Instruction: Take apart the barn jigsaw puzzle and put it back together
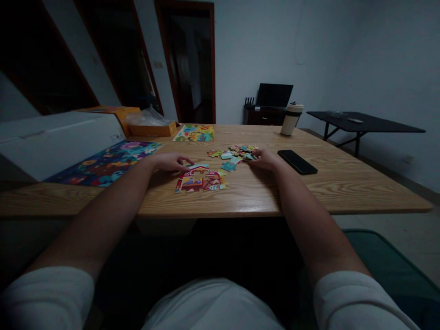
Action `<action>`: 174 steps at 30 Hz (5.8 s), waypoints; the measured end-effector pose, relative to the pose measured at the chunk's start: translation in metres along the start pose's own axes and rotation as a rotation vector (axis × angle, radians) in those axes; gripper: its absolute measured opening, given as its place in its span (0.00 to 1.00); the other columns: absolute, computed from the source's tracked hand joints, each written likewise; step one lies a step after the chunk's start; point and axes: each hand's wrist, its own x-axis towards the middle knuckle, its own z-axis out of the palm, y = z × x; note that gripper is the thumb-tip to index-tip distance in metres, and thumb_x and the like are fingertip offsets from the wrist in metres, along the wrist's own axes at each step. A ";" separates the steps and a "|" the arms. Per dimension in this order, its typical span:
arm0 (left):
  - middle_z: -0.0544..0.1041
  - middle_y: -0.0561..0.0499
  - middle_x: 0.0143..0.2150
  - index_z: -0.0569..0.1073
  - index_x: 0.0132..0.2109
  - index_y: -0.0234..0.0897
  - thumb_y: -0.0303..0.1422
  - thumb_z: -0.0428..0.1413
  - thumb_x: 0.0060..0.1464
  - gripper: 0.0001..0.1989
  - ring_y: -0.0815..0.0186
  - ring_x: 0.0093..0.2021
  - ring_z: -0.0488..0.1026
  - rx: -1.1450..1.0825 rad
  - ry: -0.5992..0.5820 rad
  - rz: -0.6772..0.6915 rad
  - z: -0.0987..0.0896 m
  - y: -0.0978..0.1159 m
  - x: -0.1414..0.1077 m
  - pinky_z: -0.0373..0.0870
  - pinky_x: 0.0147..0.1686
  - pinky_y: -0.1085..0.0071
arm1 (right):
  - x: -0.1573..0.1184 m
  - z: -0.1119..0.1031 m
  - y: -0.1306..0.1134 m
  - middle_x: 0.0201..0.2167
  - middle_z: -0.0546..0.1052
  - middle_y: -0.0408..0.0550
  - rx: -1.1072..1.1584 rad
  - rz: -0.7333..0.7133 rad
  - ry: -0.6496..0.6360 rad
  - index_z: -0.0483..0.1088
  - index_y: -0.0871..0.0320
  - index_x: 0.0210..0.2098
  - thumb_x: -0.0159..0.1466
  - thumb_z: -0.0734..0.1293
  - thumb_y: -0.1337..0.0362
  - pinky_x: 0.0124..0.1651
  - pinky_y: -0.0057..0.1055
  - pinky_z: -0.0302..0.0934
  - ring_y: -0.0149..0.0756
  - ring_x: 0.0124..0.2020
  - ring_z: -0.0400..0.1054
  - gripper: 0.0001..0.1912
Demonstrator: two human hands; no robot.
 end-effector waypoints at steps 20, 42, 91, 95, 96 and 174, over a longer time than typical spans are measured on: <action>0.78 0.45 0.44 0.68 0.65 0.43 0.55 0.53 0.55 0.35 0.59 0.42 0.72 0.047 0.019 0.032 0.000 -0.003 0.004 0.61 0.40 0.71 | -0.002 -0.008 -0.009 0.25 0.73 0.45 0.311 0.141 0.280 0.76 0.64 0.44 0.66 0.64 0.62 0.21 0.24 0.49 0.27 0.20 0.59 0.13; 0.79 0.46 0.43 0.68 0.64 0.43 0.56 0.55 0.52 0.37 0.58 0.42 0.72 0.018 0.015 0.013 0.000 -0.001 0.002 0.61 0.39 0.70 | -0.019 0.007 -0.040 0.45 0.79 0.55 -0.035 -0.233 0.006 0.74 0.57 0.55 0.60 0.70 0.51 0.40 0.31 0.61 0.40 0.37 0.71 0.27; 0.79 0.49 0.40 0.67 0.65 0.41 0.47 0.57 0.50 0.36 0.59 0.40 0.73 0.031 -0.008 0.013 0.000 0.004 0.001 0.63 0.40 0.70 | -0.067 0.070 -0.215 0.27 0.77 0.44 0.108 -0.871 -0.353 0.79 0.57 0.38 0.66 0.66 0.56 0.29 0.28 0.51 0.28 0.23 0.60 0.13; 0.79 0.47 0.44 0.68 0.64 0.41 0.50 0.55 0.51 0.35 0.59 0.42 0.73 0.044 0.011 0.033 0.002 0.004 0.003 0.63 0.41 0.70 | -0.062 0.072 -0.205 0.38 0.80 0.52 -0.002 -0.926 -0.257 0.78 0.60 0.40 0.68 0.62 0.59 0.36 0.29 0.56 0.33 0.32 0.67 0.15; 0.79 0.47 0.47 0.68 0.64 0.42 0.50 0.55 0.51 0.35 0.59 0.43 0.72 0.036 0.010 0.041 0.003 0.003 0.005 0.63 0.42 0.71 | -0.063 0.069 -0.201 0.41 0.79 0.53 -0.010 -0.948 -0.244 0.78 0.59 0.41 0.69 0.61 0.60 0.39 0.30 0.57 0.35 0.36 0.68 0.15; 0.78 0.43 0.48 0.65 0.66 0.38 0.50 0.53 0.57 0.34 0.61 0.39 0.73 0.001 0.055 -0.049 0.005 0.006 0.003 0.65 0.37 0.70 | 0.057 0.058 -0.135 0.46 0.79 0.59 -0.394 -0.351 -0.065 0.75 0.58 0.52 0.69 0.57 0.52 0.44 0.36 0.60 0.45 0.42 0.73 0.23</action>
